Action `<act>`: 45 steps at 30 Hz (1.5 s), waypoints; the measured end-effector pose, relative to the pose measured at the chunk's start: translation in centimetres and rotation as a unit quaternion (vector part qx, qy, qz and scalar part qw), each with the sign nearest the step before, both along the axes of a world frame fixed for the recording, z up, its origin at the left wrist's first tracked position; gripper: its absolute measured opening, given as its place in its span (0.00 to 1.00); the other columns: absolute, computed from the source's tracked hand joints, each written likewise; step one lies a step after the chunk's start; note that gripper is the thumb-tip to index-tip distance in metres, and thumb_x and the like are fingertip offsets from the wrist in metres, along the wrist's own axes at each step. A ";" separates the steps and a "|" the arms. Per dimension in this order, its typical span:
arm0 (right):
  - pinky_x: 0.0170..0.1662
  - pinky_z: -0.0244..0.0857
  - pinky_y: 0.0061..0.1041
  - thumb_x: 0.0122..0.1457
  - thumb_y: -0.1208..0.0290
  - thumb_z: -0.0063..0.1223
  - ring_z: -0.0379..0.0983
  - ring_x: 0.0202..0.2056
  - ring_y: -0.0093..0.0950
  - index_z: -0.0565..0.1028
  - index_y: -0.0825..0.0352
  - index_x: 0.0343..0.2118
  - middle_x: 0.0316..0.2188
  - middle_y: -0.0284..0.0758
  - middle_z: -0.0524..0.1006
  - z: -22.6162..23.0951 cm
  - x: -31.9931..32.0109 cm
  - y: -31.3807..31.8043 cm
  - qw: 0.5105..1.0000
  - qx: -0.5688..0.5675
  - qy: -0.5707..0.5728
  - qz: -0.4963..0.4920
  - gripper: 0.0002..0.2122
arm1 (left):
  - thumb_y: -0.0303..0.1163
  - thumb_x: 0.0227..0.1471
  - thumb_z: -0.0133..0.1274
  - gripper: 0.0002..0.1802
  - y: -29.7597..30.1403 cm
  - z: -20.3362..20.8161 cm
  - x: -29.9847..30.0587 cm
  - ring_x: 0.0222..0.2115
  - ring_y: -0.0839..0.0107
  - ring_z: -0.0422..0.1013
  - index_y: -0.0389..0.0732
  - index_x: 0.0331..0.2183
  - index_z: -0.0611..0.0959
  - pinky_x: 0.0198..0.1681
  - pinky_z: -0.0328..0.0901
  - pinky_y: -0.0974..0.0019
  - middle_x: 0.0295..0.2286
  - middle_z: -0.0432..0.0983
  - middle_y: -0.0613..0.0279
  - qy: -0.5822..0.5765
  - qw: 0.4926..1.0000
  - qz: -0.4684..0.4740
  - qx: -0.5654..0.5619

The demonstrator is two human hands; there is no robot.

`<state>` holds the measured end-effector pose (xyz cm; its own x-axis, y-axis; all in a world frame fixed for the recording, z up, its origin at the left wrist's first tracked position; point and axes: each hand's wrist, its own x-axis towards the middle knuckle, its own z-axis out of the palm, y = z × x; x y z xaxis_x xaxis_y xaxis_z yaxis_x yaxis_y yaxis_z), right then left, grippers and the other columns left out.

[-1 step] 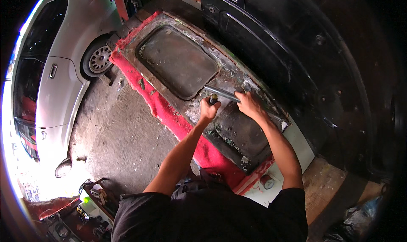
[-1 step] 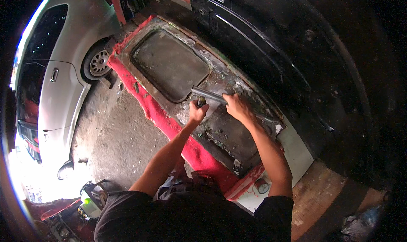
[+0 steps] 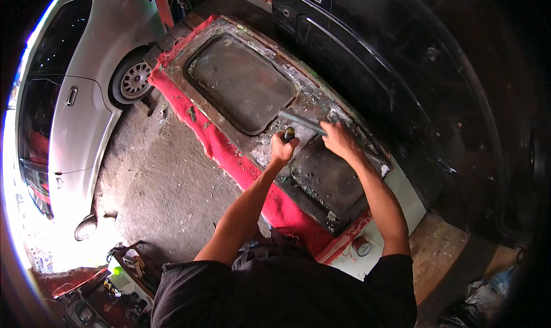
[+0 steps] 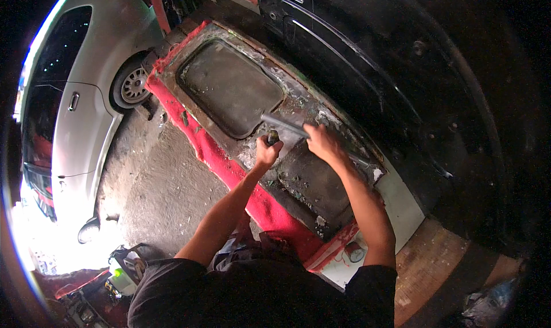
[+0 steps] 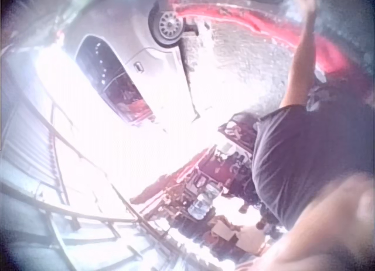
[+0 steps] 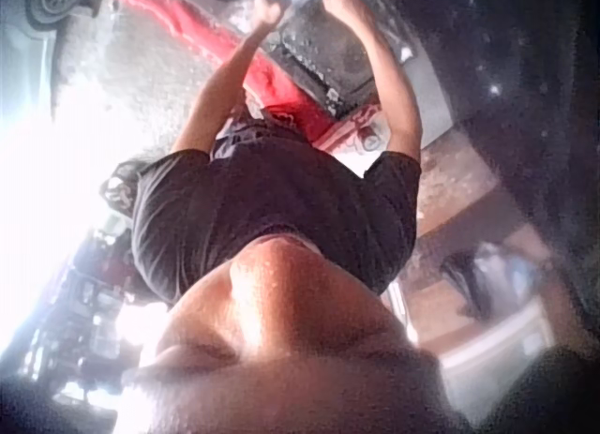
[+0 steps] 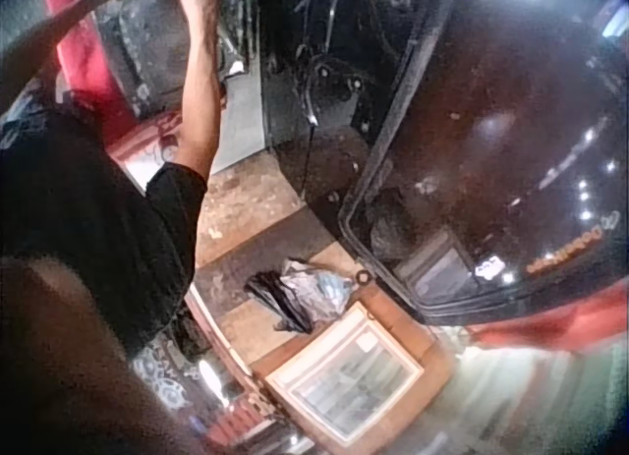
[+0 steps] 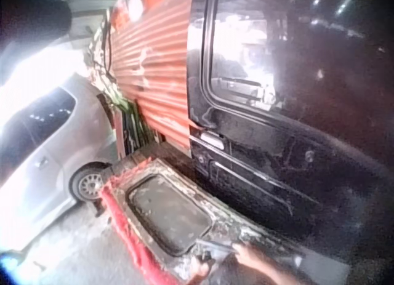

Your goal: The person uses a metal scraper to remove old paint and residue from a car door panel resting on a red cloth. The person repeatedly scrapes the surface, focusing on different areas of the panel throughout the clip.

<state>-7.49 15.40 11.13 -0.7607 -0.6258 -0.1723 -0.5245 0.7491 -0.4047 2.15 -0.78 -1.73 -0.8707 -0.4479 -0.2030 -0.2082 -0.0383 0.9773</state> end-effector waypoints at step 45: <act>0.33 0.67 0.38 0.50 0.70 0.58 0.74 0.31 0.45 0.73 0.70 0.38 0.26 0.48 0.75 -4.7 2.1 0.9 0.976 -0.172 -0.090 -0.102 0.14 | 0.24 0.51 0.55 0.17 -4.7 3.1 0.5 0.08 0.80 0.53 0.43 0.17 0.67 0.12 0.46 0.70 0.11 0.60 0.70 0.024 0.933 0.026 0.359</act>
